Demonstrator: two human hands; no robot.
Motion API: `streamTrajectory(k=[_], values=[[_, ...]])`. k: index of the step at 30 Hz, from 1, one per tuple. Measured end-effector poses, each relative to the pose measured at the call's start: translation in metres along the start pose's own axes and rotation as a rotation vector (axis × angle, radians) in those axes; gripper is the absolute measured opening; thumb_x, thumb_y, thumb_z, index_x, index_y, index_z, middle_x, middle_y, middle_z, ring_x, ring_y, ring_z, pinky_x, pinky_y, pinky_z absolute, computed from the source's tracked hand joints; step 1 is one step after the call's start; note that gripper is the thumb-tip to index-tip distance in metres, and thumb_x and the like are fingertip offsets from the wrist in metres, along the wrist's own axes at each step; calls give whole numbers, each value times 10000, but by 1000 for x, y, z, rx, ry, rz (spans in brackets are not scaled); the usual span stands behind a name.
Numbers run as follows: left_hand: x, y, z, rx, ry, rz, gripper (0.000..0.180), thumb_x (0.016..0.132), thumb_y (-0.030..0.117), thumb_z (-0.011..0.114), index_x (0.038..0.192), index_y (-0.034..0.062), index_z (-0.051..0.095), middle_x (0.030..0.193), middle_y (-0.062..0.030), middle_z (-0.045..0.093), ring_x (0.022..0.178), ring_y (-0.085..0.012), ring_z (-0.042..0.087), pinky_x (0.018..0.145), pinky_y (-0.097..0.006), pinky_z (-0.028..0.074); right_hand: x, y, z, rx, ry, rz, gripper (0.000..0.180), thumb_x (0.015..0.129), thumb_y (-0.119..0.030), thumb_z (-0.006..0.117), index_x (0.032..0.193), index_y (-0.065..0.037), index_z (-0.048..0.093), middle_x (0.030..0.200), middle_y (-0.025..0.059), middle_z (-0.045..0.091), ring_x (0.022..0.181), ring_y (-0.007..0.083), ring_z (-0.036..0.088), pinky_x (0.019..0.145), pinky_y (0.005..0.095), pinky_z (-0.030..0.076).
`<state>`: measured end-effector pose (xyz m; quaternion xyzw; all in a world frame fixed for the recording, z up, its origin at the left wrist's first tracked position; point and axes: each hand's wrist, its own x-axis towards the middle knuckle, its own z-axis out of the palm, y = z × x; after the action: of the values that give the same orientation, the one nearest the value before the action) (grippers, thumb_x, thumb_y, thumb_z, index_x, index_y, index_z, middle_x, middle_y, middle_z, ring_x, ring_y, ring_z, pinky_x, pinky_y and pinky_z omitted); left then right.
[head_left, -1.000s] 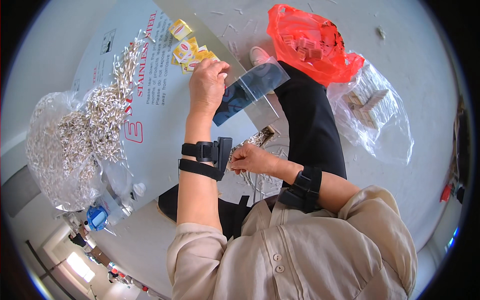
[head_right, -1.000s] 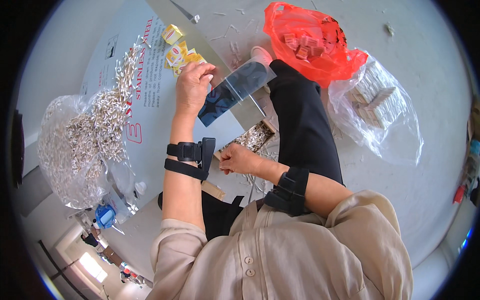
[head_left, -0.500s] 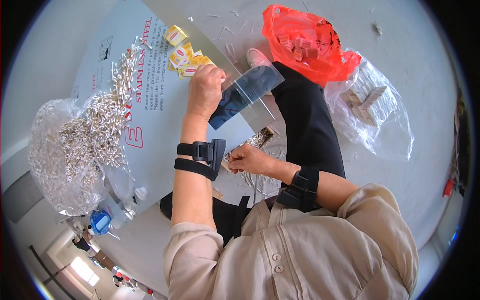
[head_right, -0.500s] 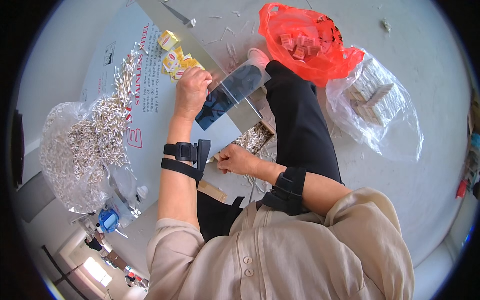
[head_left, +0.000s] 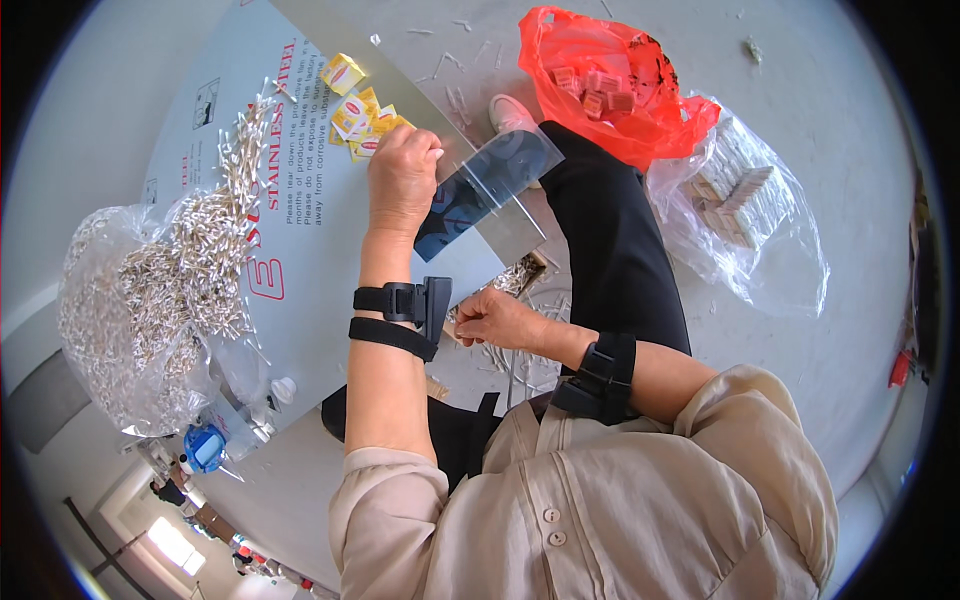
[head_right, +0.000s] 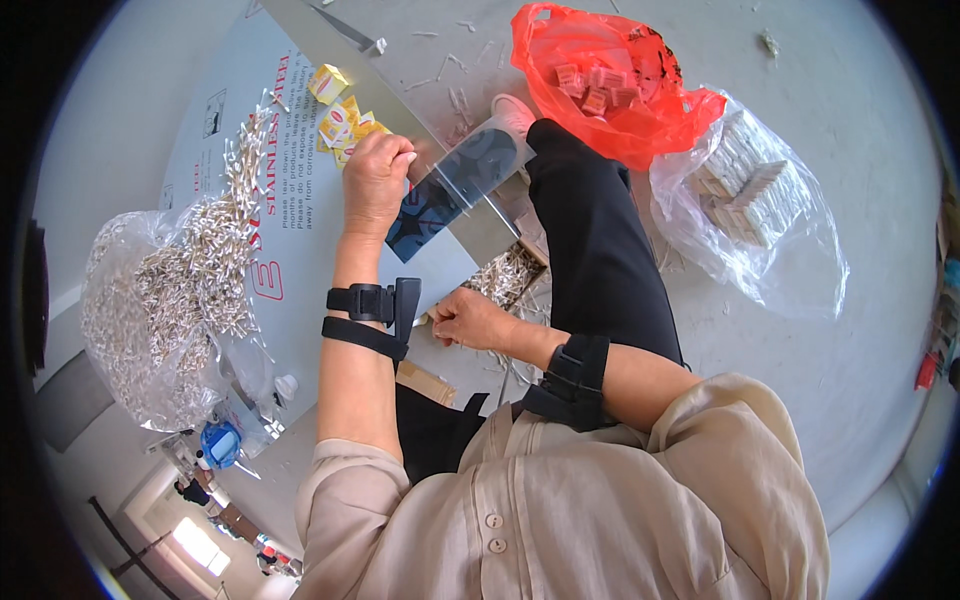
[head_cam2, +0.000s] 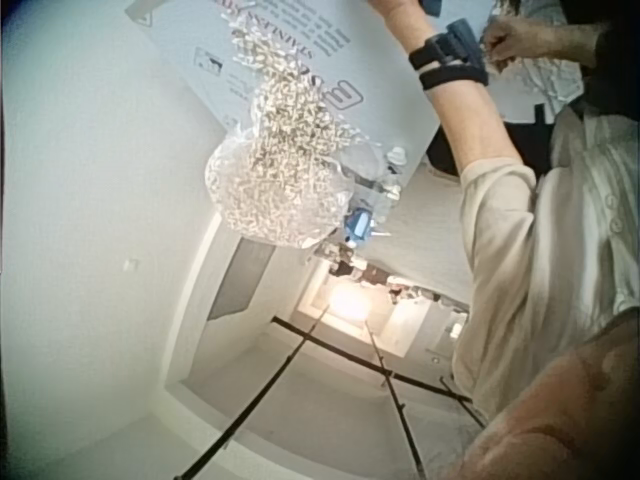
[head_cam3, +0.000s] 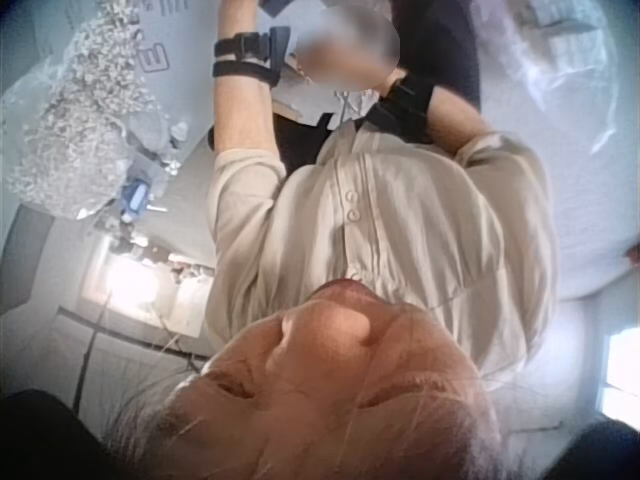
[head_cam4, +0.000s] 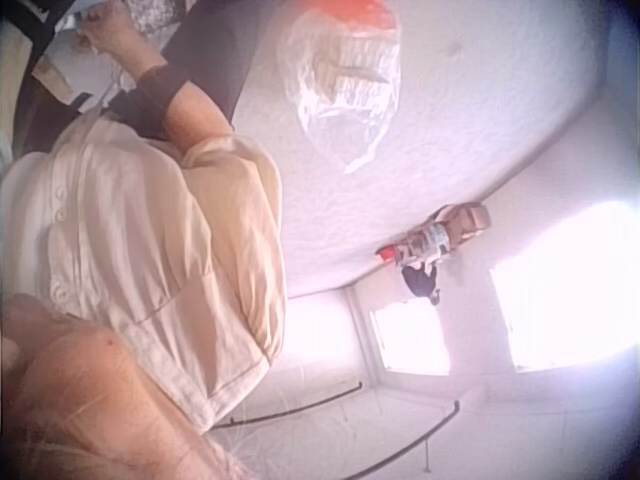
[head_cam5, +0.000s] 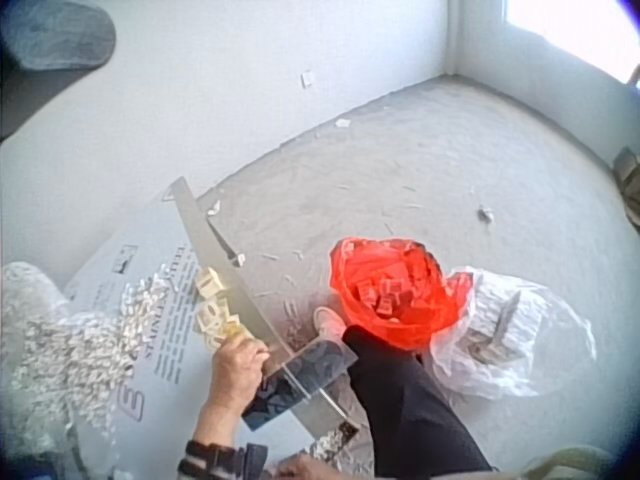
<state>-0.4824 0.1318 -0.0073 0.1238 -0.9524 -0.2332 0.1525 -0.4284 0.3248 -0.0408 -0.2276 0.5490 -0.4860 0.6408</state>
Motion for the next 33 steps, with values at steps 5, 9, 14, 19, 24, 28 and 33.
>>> streamTrajectory(k=[5, 9, 14, 19, 24, 28, 33], values=[[7, -4, -1, 120, -40, 65, 76, 747, 50, 609, 708, 41, 545, 750, -93, 549, 758, -295, 550, 673, -404, 461, 1, 0, 2, 7, 2, -13, 127, 821, -69, 594, 778, 40, 644, 684, 69, 646, 629, 113, 604, 580, 246, 471], [11, -9, 1, 143, -85, 89, 70, 764, 78, 559, 724, 33, 523, 743, -91, 557, 755, -298, 560, 662, -411, 456, 2, 3, 4, 43, 40, 7, 119, 797, -70, 601, 759, 32, 649, 670, 77, 647, 611, 130, 604, 567, 265, 471], [14, -11, 5, 206, -105, 123, 71, 762, 68, 542, 730, 28, 493, 742, -110, 558, 749, -320, 562, 653, -433, 457, 2, 4, 4, 77, 55, -9, 110, 766, -77, 611, 734, 21, 651, 656, 83, 647, 589, 141, 597, 548, 282, 463], [15, -12, 4, 251, -115, 129, 86, 759, 60, 529, 707, 29, 468, 743, -126, 560, 739, -331, 563, 640, -443, 454, 1, -2, 2, 9, 14, 27, 136, 836, -62, 584, 777, 49, 636, 703, 81, 651, 648, 130, 621, 612, 253, 497], [6, -9, -12, 5, -45, 36, 77, 736, 56, 599, 758, 30, 530, 770, -124, 576, 784, -314, 573, 696, -416, 465, 1, 3, 2, -12, 40, -30, 128, 795, -74, 603, 748, 39, 640, 677, 91, 650, 614, 146, 614, 577, 273, 481], [-11, -33, -49, 59, -96, -284, 127, 710, 25, 665, 733, 14, 540, 687, -121, 582, 637, -286, 578, 597, -369, 458, 1, 8, 4, 42, 66, -45, 133, 755, -96, 626, 709, 27, 644, 639, 103, 646, 573, 166, 609, 540, 291, 465], [-39, -66, -67, -49, -220, -572, 130, 655, 13, 710, 653, -18, 584, 557, -91, 571, 499, -156, 507, 518, -294, 424, 3, 10, 6, 23, 50, -24, 141, 762, -98, 623, 709, 31, 642, 638, 99, 646, 579, 156, 611, 543, 284, 466]])
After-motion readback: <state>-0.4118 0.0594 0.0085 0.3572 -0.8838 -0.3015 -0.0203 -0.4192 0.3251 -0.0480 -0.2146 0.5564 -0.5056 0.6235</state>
